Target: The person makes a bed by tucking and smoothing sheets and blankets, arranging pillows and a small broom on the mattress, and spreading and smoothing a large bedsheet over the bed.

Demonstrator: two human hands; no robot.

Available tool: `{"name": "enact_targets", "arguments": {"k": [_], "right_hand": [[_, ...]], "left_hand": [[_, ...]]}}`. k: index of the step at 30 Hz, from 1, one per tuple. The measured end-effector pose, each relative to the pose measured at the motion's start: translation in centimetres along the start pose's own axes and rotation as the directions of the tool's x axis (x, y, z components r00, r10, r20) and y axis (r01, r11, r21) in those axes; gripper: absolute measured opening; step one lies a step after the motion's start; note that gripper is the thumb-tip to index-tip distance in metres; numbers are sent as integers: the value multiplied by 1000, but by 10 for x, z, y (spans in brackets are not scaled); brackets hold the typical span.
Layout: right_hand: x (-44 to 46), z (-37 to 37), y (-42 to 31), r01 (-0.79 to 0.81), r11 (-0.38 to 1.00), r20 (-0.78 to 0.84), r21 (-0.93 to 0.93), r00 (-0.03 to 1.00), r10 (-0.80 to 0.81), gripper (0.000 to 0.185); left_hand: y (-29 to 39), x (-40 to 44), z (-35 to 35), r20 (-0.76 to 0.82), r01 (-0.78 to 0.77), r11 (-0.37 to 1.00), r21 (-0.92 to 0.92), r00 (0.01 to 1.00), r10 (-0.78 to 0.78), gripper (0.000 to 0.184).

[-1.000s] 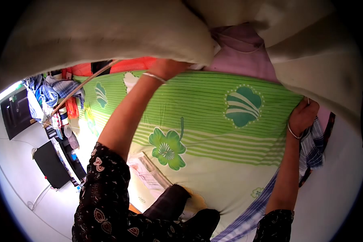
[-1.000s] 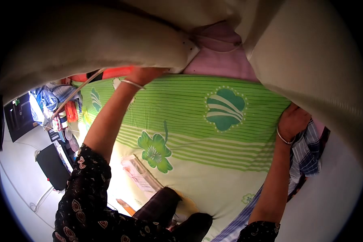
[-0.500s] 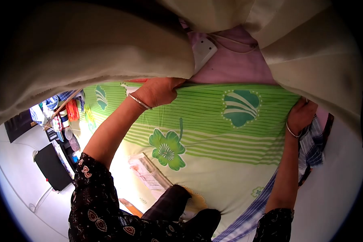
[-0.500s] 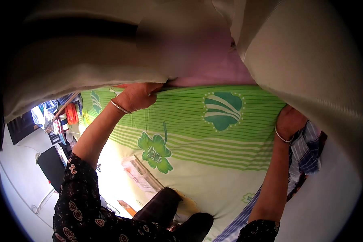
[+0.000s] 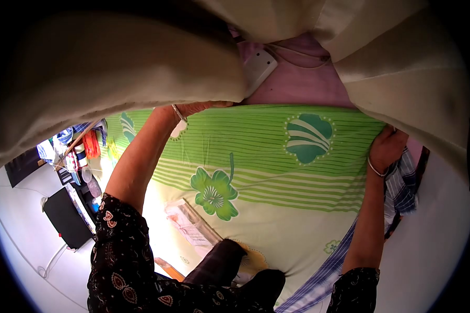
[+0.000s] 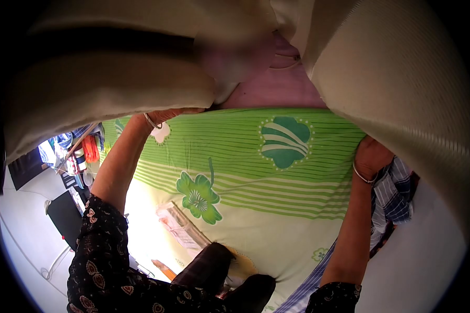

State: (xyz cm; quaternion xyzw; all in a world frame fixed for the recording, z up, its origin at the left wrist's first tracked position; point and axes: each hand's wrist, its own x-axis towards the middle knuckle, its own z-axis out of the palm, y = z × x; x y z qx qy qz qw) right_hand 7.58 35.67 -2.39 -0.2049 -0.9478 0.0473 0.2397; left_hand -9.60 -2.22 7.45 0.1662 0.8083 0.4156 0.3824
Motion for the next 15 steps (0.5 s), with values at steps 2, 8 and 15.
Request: {"name": "enact_targets", "arguments": {"k": [2, 8, 15], "right_hand": [[0, 0, -1, 7, 1000, -3, 5, 1000, -7, 26], [1, 0, 0, 40, 999, -34, 12, 999, -39, 30], [3, 1, 0, 62, 998, -54, -6, 997, -62, 34]], "left_hand": [[0, 2, -1, 16, -18, 997, 78, 1000, 17, 15], [14, -11, 8, 102, 20, 932, 363, 993, -61, 19], [-20, -39, 49, -143, -28, 929, 370, 986, 87, 23]]}}
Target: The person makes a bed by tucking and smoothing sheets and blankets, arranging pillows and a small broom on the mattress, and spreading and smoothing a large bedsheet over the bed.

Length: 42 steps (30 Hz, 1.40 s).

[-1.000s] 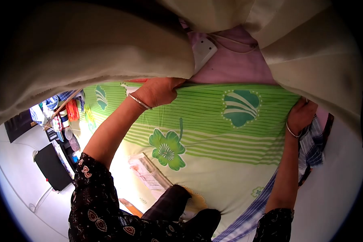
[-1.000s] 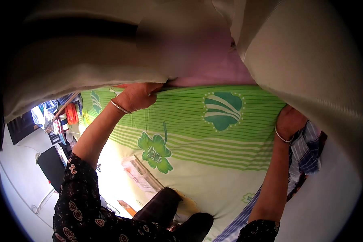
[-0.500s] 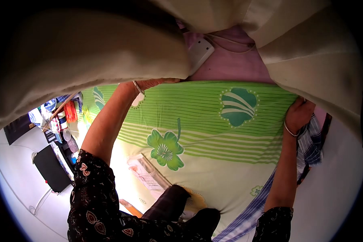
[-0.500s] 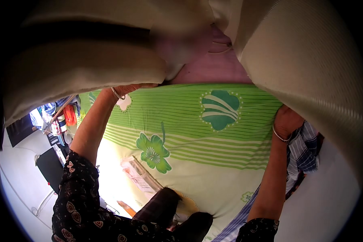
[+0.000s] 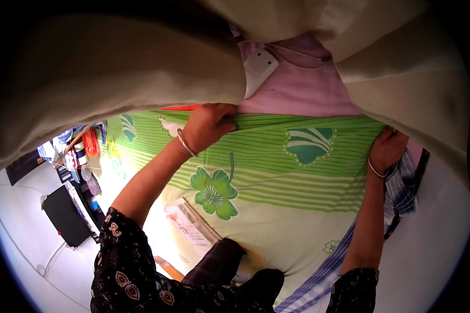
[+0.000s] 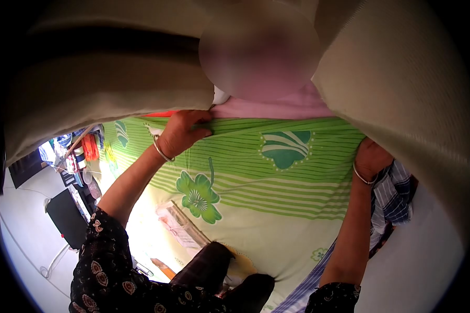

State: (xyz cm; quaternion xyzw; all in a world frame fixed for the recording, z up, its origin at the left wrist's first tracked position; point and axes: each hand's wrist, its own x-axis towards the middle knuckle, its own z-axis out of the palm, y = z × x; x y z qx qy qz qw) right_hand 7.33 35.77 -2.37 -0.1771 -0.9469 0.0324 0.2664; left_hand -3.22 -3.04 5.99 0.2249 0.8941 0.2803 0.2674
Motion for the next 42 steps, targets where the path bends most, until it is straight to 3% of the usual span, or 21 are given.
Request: {"name": "enact_targets", "arguments": {"k": [2, 5, 8, 11, 14, 17, 20, 25, 26, 29, 34, 37, 42], "right_hand": [[0, 0, 0, 2, 1000, -1, 6, 1000, -2, 33], [0, 0, 0, 16, 1000, -6, -16, 1000, -16, 32], [-4, 1, 3, -46, 999, 62, -14, 997, 47, 31], [-3, 2, 3, 10, 999, 11, -34, 1000, -10, 29], [-3, 0, -1, -64, 998, 47, -21, 997, 65, 27], [-2, 1, 2, -64, 998, 34, -9, 997, 65, 26], [-2, 4, 8, -83, 997, 74, -10, 994, 83, 25], [-6, 4, 6, -188, 982, 130, -34, 973, 191, 24], [-7, 5, 8, -209, 976, 147, -54, 965, 215, 24], [-9, 9, 18, -68, 997, 88, -38, 994, 72, 25], [-12, 9, 17, -149, 989, 150, -17, 977, 150, 25], [-10, 8, 15, -168, 985, 143, -25, 975, 170, 26], [-12, 5, 15, -178, 983, 165, -52, 969, 185, 32]], "left_hand": [[1, -7, 6, -136, -95, 991, 99, 985, 108, 25], [1, -17, 12, -177, 0, 996, 93, 984, 17, 27], [-7, -24, 21, -124, 58, 976, 208, 992, -33, 27], [-9, -26, 34, -255, 114, 991, 62, 962, -95, 27], [7, -18, 34, -400, 206, 975, -88, 889, -224, 30], [-3, -24, 43, -430, 231, 971, -62, 872, -234, 26], [-13, -34, 56, -484, 173, 947, 271, 875, -21, 21], [-2, -42, 55, -459, 115, 843, 525, 873, 166, 14], [-1, -45, 56, -453, 125, 844, 522, 879, 150, 14], [0, -51, 55, -444, 141, 844, 517, 888, 123, 14], [12, -44, 33, -486, 132, 852, 507, 860, 156, 15], [13, -23, 20, -589, 108, 881, 460, 780, 212, 17], [-8, -42, 31, -617, 236, 906, 351, 786, 34, 25]]}}
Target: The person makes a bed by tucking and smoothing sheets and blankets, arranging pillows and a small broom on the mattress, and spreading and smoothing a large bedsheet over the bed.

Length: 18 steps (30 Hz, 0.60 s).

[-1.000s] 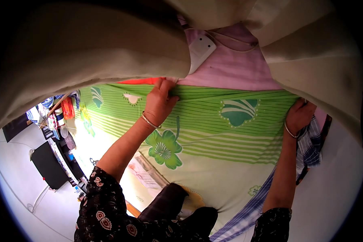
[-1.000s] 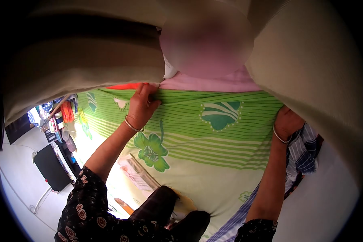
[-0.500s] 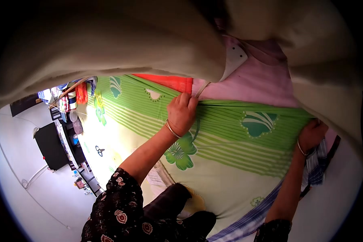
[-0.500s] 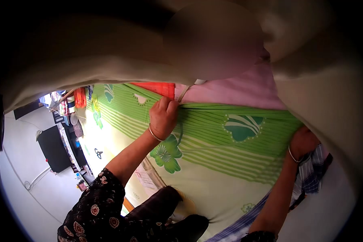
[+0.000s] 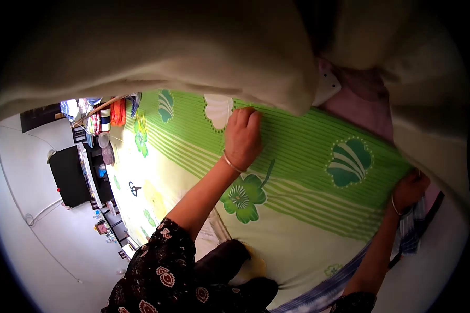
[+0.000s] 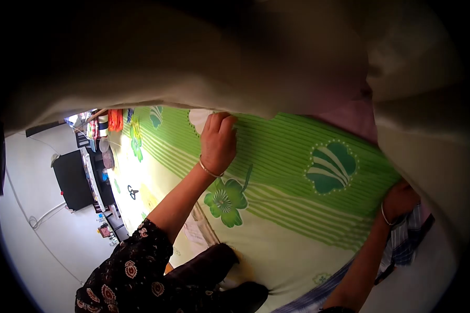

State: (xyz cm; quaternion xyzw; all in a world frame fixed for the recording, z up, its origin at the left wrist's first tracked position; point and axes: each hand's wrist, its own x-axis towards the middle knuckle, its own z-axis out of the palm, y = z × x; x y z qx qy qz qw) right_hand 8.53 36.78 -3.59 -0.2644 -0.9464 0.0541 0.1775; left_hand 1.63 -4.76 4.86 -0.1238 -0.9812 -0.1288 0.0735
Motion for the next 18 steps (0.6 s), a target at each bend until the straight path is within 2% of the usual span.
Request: {"name": "enact_targets", "arguments": {"k": [5, 8, 11, 15, 18], "right_hand": [[2, -3, -6, 78, 997, -65, 20, 995, -77, 38], [0, 1, 1, 46, 999, -30, -8, 998, -46, 39], [-4, 12, 12, 24, 998, -16, -52, 1000, -25, 38], [-1, 4, 7, 27, 999, 39, -45, 999, -26, 34], [2, 3, 4, 11, 1000, 30, 14, 999, -11, 33]], "left_hand": [[-38, -16, -1, -12, 66, 998, -3, 998, -66, 29], [-63, 10, -5, -111, 96, 984, 150, 991, -80, 34], [-99, 19, 0, 83, 71, 974, 214, 992, -91, 31], [-91, 16, -7, -78, 20, 959, 284, 997, 2, 20], [-91, 4, -6, -42, -14, 939, 344, 999, 30, 17]]}}
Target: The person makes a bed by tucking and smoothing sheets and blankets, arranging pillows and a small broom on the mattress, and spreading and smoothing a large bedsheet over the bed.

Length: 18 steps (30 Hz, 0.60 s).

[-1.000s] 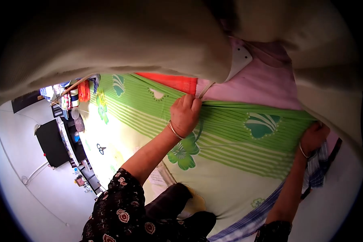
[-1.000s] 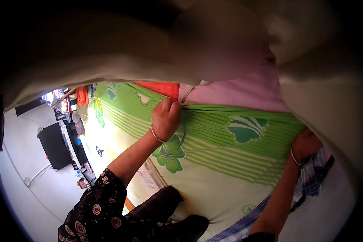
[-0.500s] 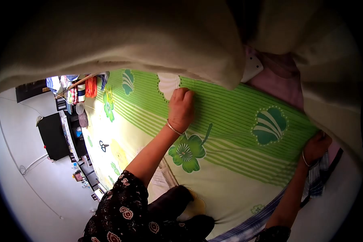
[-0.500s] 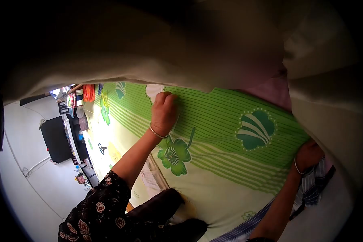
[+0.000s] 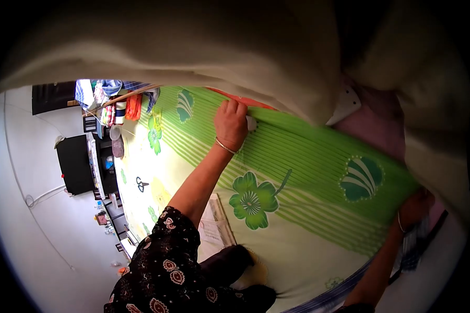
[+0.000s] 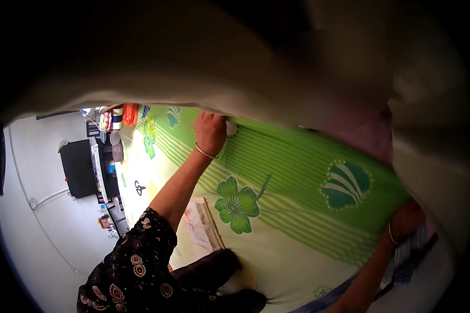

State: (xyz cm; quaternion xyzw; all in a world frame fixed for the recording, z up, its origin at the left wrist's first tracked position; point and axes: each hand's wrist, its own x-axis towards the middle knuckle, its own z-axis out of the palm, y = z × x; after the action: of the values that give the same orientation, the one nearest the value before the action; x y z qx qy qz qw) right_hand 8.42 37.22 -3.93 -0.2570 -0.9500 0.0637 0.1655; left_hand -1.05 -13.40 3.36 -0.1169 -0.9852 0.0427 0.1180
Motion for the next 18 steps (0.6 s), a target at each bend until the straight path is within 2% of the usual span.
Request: {"name": "enact_targets", "arguments": {"k": [1, 4, 8, 10, 11, 12, 14, 16, 17, 18], "right_hand": [[0, 1, 4, 15, 1000, -7, 2, 1000, -15, 33], [-1, 2, 5, 31, 999, -40, -26, 999, -32, 36], [0, 4, 7, -12, 999, -14, -52, 1000, 11, 39], [-5, 3, 5, 176, 939, 15, -296, 984, -180, 38], [-7, 0, 13, 268, 860, 58, -435, 961, -270, 37], [-7, 9, 21, 289, 868, -14, -404, 947, -322, 35], [0, 10, 26, 277, 901, -120, -336, 936, -332, 33], [0, -1, -5, 220, 945, -139, -242, 956, -258, 32], [2, -3, -8, 201, 959, -128, -200, 965, -229, 32], [-1, -1, -12, 270, 914, -192, -302, 922, -335, 31]], "left_hand": [[-1, -4, -1, 49, -13, 1000, -11, 999, 14, 15], [4, -9, -4, 8, -58, 992, -113, 998, 59, 15], [-1, -11, 0, 93, 57, 954, -294, 995, -31, 19], [12, -9, 4, 111, 55, 937, -344, 994, -17, 22], [21, -10, 5, 143, 93, 924, -372, 989, -42, 23], [29, -6, 0, 173, 129, 905, -405, 983, -63, 25], [71, 13, -17, 61, -45, 906, -421, 995, 77, 31], [114, 11, -12, 110, -67, 906, -417, 986, 124, 41], [139, -3, -6, 90, -20, 899, -437, 994, 66, 44], [157, -12, 6, 57, 16, 895, -445, 998, 10, 46]]}}
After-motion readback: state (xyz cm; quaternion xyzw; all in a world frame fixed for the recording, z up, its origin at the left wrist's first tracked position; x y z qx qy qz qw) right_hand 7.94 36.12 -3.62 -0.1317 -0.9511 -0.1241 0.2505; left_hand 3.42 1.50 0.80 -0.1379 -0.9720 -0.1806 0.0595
